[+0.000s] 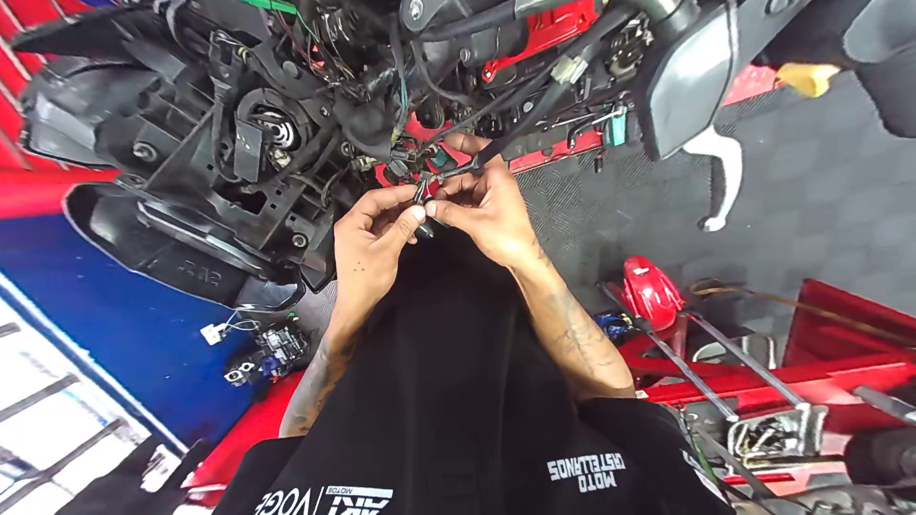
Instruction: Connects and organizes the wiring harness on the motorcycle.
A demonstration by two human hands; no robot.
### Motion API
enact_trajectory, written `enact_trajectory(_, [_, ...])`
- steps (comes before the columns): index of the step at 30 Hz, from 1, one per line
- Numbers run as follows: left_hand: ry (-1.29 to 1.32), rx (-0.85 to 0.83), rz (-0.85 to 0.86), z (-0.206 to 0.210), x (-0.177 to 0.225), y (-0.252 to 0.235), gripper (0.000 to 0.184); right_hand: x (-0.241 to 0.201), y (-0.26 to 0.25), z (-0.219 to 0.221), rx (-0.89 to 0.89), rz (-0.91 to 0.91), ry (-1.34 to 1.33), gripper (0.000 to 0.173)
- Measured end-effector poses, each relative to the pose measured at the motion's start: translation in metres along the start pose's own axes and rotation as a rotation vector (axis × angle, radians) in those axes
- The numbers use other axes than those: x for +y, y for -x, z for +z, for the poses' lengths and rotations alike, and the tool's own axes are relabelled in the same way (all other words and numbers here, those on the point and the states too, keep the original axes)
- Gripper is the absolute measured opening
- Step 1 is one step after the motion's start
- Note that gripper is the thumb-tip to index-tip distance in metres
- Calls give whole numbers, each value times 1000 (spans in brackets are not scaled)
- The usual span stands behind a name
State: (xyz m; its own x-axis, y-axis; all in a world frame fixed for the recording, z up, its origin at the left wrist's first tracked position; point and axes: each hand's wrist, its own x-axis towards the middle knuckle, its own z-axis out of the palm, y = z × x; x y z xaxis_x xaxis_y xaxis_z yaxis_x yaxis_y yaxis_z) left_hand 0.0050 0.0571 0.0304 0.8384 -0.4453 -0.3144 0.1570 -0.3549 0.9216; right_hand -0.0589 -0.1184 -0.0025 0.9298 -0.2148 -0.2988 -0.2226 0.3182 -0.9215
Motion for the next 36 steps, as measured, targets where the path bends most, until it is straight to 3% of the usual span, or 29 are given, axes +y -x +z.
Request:
enact_trajectory(14, [67, 29, -51, 8, 1, -6, 23, 1, -4, -3, -16, 53, -51, 72])
enact_trajectory(22, [61, 121, -5, 18, -4, -5, 33, 2, 1, -14, 74, 149, 54, 31])
enact_trajectory(24, [56, 126, -1, 17, -5, -4, 35, 3, 1, -14, 73, 150, -41, 17])
enact_trajectory(30, [41, 135, 15, 17, -5, -6, 40, 13, -7, -2, 3, 178, -246, 13])
enact_trajectory(36, [-48, 170, 78, 20, -8, -4, 44, 13, -8, 10, 55, 115, -106, 7])
